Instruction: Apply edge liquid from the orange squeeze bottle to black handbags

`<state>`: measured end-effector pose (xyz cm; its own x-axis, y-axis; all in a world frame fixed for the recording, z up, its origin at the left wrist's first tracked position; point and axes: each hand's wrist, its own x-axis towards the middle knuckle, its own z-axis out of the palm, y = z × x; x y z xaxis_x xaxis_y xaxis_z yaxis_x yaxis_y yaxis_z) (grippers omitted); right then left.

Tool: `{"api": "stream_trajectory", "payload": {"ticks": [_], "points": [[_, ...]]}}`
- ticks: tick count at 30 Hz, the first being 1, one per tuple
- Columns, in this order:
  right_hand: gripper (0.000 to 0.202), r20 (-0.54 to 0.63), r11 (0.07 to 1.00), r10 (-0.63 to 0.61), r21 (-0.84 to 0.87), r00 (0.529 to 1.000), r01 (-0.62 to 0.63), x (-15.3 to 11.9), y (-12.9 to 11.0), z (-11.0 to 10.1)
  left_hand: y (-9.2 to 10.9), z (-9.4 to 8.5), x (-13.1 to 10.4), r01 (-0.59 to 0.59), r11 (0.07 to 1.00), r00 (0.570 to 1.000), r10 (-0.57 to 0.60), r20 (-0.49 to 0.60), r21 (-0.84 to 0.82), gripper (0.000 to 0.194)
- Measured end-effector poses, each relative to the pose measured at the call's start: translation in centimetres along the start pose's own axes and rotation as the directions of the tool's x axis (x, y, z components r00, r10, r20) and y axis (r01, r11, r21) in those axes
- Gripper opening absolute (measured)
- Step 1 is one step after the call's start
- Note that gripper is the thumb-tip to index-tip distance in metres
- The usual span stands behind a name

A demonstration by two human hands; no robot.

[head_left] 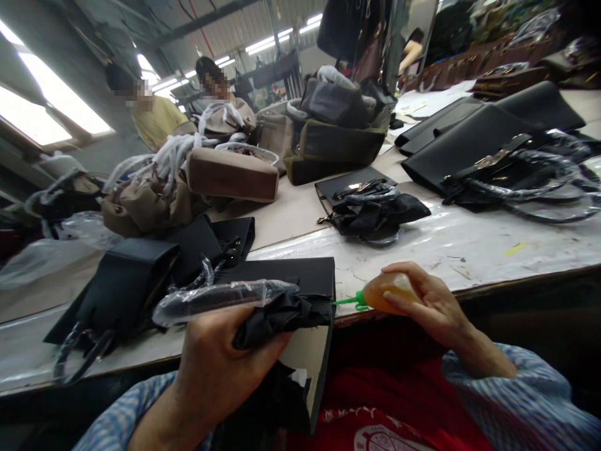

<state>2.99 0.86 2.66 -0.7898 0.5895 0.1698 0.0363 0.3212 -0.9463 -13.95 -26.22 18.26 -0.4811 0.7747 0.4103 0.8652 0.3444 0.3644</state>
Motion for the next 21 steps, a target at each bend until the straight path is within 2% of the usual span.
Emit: {"api": "stream_trajectory", "payload": {"ticks": [3, 5, 8, 12, 16, 21], "points": [[0.044, 0.03, 0.995, 0.065, 0.078, 0.997, -0.067, -0.2, 0.2, -0.1, -0.1, 0.0, -0.1, -0.008, 1.0, 1.0, 0.008, -0.003, -0.019, 0.026], [0.043, 0.002, 0.991, 0.084, 0.105, 0.996, -0.084, -0.2, 0.3, -0.1, -0.1, 0.0, -0.1, -0.006, 0.999, 1.0, 0.006, -0.006, -0.034, 0.021], [0.04, -0.073, 0.996, 0.069, 0.053, 0.995, -0.065, -0.2, 0.5, 0.1, 0.0, 0.0, 0.0, -0.002, 0.999, 1.0, 0.002, -0.006, -0.048, 0.011], [0.039, -0.041, 0.999, 0.035, 0.009, 0.999, -0.035, -0.3, 0.6, 0.3, 0.3, 0.0, 0.2, -0.013, 0.998, 1.0, 0.012, -0.016, -0.064, 0.006], [0.037, -0.084, 1.0, -0.015, 0.023, 0.996, 0.017, -0.6, 0.7, 0.4, 0.4, -0.1, 0.4, -0.032, 0.997, 0.999, 0.029, -0.034, -0.067, 0.01], [0.033, -0.054, 1.0, -0.004, 0.006, 0.999, 0.005, -0.6, 1.1, 0.5, 0.2, 0.1, 0.3, -0.051, 0.995, 0.998, 0.048, -0.046, -0.081, 0.006]]}}
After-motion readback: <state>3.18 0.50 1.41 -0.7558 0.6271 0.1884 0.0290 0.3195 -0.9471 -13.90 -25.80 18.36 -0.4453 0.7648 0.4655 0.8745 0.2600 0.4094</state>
